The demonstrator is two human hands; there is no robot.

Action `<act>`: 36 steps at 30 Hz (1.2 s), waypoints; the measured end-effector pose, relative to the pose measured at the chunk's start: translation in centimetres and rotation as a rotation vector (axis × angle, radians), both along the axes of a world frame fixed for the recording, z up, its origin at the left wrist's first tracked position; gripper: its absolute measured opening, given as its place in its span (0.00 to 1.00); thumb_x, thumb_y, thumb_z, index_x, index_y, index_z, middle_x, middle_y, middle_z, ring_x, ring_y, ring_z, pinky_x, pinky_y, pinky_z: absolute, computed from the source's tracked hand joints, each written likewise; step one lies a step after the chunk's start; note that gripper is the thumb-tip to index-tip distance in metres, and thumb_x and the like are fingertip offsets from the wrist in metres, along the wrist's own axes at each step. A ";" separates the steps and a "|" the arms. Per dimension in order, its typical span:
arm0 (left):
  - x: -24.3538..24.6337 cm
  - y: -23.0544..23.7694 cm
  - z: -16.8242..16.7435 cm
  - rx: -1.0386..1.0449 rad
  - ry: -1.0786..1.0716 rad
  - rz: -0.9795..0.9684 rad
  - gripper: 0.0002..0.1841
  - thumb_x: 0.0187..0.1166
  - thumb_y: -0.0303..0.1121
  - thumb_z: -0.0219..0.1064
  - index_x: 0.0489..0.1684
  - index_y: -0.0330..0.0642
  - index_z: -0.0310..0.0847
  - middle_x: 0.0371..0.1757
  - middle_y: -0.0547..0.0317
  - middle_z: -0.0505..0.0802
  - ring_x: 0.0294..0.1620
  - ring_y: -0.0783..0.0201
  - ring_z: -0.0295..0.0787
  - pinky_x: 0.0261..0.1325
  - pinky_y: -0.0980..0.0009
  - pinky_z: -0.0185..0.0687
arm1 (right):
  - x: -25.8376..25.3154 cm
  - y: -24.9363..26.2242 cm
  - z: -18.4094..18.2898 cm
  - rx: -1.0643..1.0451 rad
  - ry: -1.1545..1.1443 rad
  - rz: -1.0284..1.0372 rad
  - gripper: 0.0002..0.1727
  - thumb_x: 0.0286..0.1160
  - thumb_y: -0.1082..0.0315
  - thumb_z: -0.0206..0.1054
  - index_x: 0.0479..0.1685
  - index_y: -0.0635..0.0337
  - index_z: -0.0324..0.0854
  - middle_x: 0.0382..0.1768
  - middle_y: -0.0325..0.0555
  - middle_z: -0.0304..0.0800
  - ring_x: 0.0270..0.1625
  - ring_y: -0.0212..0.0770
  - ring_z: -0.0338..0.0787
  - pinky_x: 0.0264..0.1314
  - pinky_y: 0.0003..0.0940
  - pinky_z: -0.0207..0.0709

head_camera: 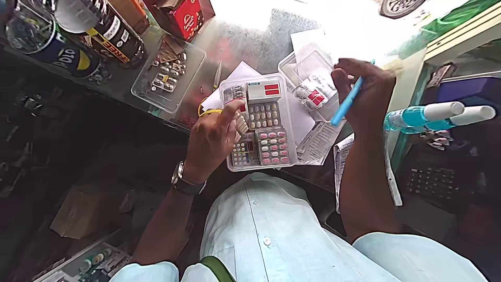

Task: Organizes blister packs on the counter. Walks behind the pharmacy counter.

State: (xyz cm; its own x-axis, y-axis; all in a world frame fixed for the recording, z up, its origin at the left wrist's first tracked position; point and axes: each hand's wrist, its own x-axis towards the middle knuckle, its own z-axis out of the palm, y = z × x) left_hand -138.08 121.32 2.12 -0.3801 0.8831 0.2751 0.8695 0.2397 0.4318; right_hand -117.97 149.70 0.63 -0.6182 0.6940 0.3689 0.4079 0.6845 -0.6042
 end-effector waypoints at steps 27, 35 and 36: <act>6.4 -0.4 -2.7 0.409 0.174 -0.051 0.10 0.83 0.30 0.64 0.54 0.53 0.91 0.52 0.50 0.92 0.55 0.57 0.89 0.58 0.62 0.84 | 1.5 -8.6 2.3 -0.695 0.697 0.341 0.17 0.56 0.75 0.84 0.33 0.45 0.81 0.38 0.33 0.88 0.41 0.32 0.91 0.46 0.29 0.90; 9.7 -2.2 -3.5 0.260 -0.220 -0.236 0.15 0.86 0.45 0.63 0.50 0.49 0.96 0.68 0.41 0.89 0.79 0.48 0.79 0.85 0.53 0.70 | 3.7 -10.4 -0.4 -0.552 0.820 0.348 0.14 0.62 0.66 0.83 0.42 0.40 0.86 0.43 0.30 0.91 0.48 0.33 0.91 0.52 0.29 0.88; 10.6 -2.7 -3.3 0.411 -0.292 -0.187 0.16 0.86 0.43 0.63 0.48 0.43 0.95 0.62 0.41 0.92 0.72 0.50 0.84 0.80 0.58 0.74 | 4.2 -10.7 -0.9 -0.551 0.818 0.408 0.13 0.64 0.67 0.81 0.45 0.42 0.86 0.45 0.31 0.90 0.49 0.34 0.90 0.54 0.29 0.86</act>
